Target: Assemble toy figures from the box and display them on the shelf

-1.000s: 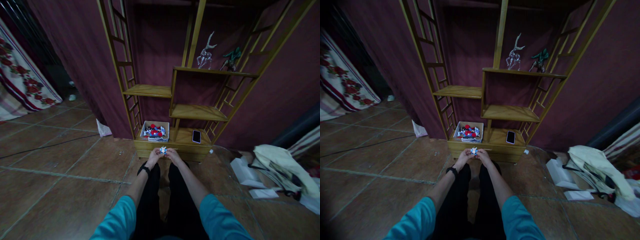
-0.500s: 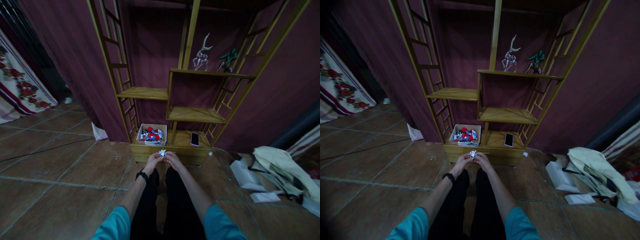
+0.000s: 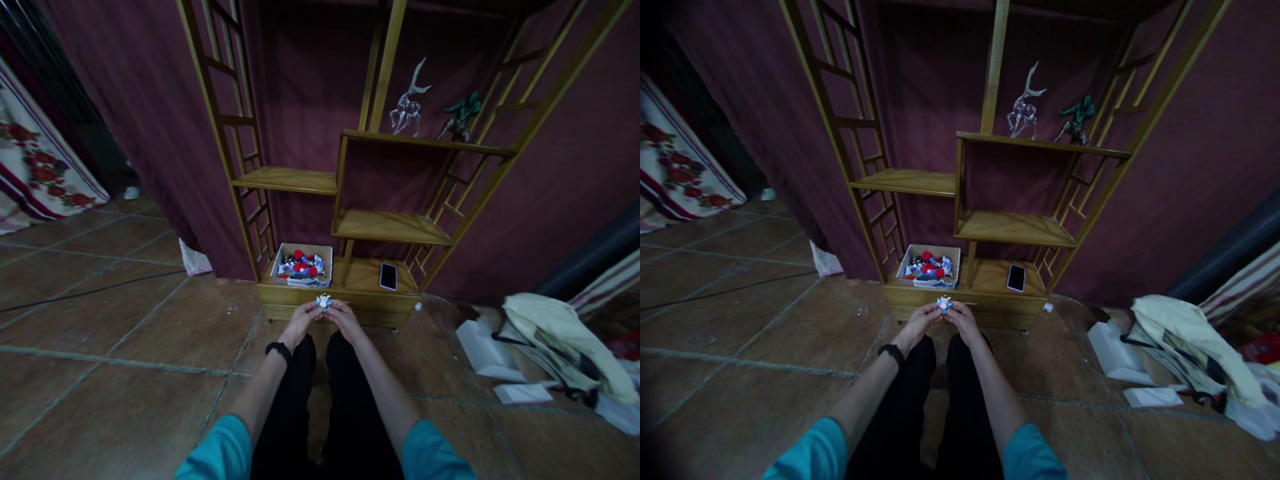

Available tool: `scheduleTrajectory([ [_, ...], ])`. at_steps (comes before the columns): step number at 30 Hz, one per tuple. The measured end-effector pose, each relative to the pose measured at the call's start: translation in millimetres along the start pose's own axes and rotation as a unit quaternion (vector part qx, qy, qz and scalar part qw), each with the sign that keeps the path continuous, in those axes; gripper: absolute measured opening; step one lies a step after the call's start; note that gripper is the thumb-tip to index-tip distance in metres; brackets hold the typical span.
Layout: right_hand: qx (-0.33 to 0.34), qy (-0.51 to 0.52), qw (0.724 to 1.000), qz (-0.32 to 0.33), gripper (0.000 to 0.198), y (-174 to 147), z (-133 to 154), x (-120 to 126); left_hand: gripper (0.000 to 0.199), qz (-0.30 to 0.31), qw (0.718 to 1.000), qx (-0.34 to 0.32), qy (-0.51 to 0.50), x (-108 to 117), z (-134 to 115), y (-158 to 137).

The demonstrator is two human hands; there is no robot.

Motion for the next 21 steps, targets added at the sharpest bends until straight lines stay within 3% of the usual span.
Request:
scheduleTrajectory([
  [10, 0.011, -0.04, 0.999, 0.024, 0.041, -3.2, 0.4, -6.0, 0.034, 0.008, 1.0, 0.018, -0.003, 7.5, -4.3, -4.0],
  [21, 0.012, -0.071, 0.997, 0.008, 0.043, 3.1, -7.7, -3.7, 0.03, 0.023, 0.999, 0.025, -0.005, 7.9, -7.2, -3.9],
])
Point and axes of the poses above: each hand's wrist, its own y-axis towards the middle knuckle, its own x-axis out of the back of the hand, z = x × y, the point moved 1 cm from there along y, towards the middle knuckle, and after that the axes turned 15 degrees about x, right-handed, at the moved point
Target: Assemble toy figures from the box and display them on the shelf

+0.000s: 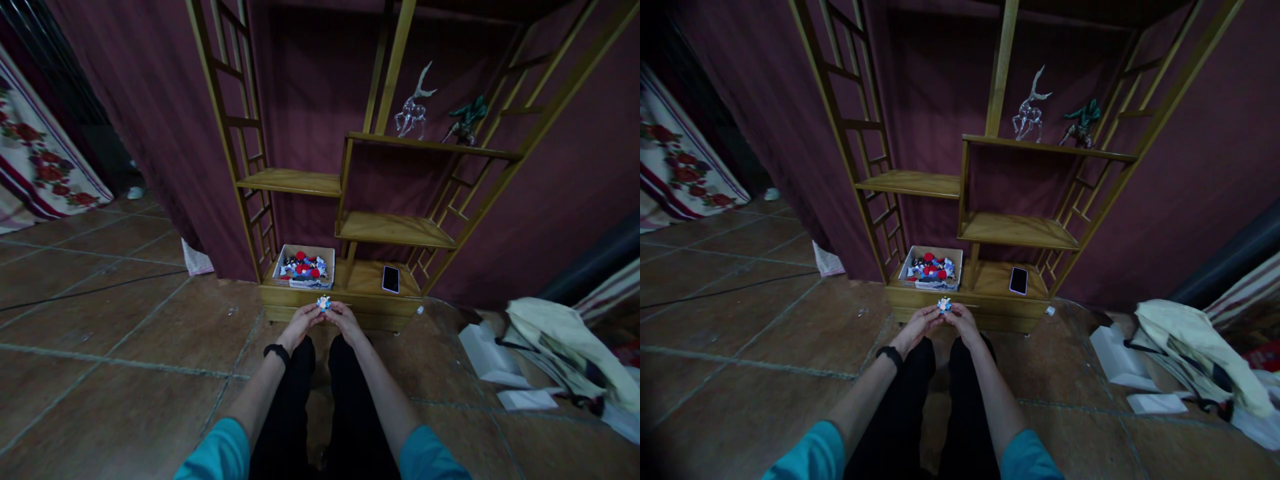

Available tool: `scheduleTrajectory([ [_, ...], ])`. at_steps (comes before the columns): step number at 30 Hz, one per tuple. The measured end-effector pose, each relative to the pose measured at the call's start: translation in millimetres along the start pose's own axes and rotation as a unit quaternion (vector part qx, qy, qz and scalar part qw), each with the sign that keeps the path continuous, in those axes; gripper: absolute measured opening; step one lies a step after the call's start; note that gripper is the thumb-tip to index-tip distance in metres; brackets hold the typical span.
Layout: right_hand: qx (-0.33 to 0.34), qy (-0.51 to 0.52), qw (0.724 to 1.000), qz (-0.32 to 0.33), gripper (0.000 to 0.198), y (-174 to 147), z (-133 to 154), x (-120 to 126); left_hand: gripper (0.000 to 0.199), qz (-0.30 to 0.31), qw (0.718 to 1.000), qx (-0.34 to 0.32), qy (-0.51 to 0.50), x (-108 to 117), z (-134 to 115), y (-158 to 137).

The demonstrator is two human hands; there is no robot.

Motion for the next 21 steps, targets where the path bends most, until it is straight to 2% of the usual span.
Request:
scheduleTrajectory([
  [8, 0.005, 0.002, 1.0, -0.002, 0.041, -0.1, 0.3, 1.3, 0.034, -0.016, 1.0, -0.013, -0.015, -2.4, 0.4, -1.6],
  [16, -0.004, 0.009, 1.0, -0.003, 0.038, -1.0, 3.3, 0.5, 0.029, 0.008, 1.0, 0.006, -0.006, -2.7, -0.9, 0.5],
  [21, -0.005, -0.004, 1.0, -0.008, 0.035, -1.9, 6.6, -0.6, 0.031, 0.0, 1.0, 0.007, -0.005, -0.2, 1.0, 3.1],
])
Point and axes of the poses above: each hand's wrist, its own y-axis towards the middle knuckle, its own x-axis out of the back of the hand, z = x × y, the point moved 1 cm from there along y, towards the middle knuckle, and after that the axes turned 15 degrees about x, right-handed, at the moved point
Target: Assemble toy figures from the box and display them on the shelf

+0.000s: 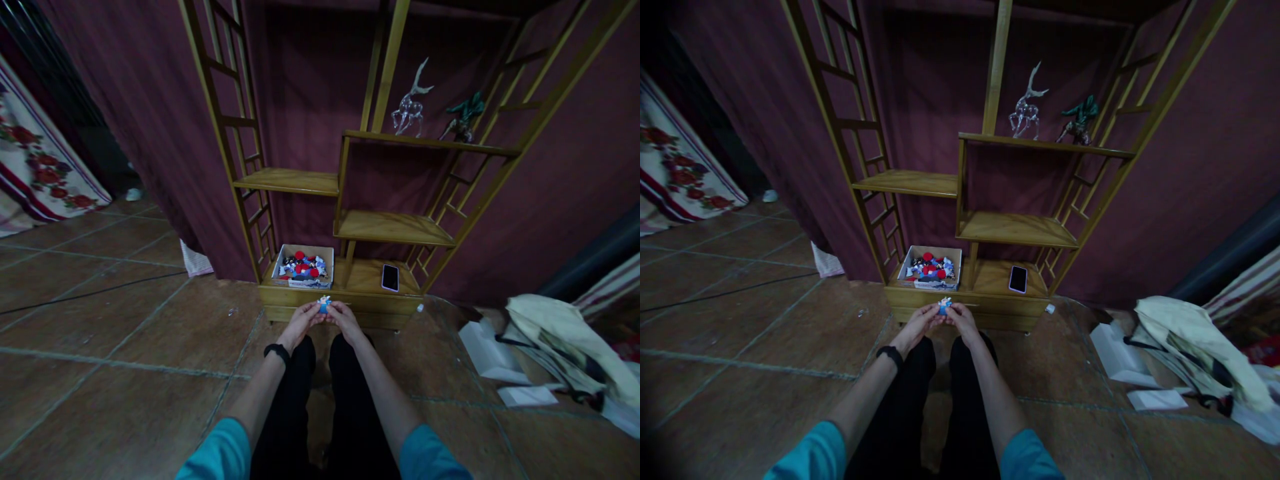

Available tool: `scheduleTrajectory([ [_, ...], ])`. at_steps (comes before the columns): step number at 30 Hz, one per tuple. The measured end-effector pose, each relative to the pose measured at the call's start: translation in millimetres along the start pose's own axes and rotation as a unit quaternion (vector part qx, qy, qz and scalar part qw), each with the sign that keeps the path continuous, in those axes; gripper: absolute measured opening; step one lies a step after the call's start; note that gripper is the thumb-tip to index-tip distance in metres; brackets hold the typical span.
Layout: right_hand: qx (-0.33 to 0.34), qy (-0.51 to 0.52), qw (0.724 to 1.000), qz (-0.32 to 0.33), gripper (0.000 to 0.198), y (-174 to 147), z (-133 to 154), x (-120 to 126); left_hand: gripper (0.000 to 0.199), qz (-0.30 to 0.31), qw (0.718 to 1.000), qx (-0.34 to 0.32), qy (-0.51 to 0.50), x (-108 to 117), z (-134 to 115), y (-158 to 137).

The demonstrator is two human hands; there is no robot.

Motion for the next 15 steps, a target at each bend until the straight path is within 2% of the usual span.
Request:
scheduleTrajectory([
  [8, 0.014, -0.01, 1.0, 0.009, 0.036, -0.4, -5.9, 2.7, 0.034, -0.002, 1.0, 0.004, 0.005, 1.7, 1.2, 2.1],
  [15, 0.024, -0.002, 1.0, 0.006, 0.039, -6.6, 0.1, 0.1, 0.034, -0.025, 1.0, -0.01, -0.012, 0.5, 0.4, -0.8],
])
Point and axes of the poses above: each hand's wrist, its own y-axis towards the middle knuckle, its own x-axis out of the back of the hand, z = x × y, the point moved 1 cm from there along y, towards the middle knuckle, and after that the axes turned 15 degrees about x, right-handed, at the moved point
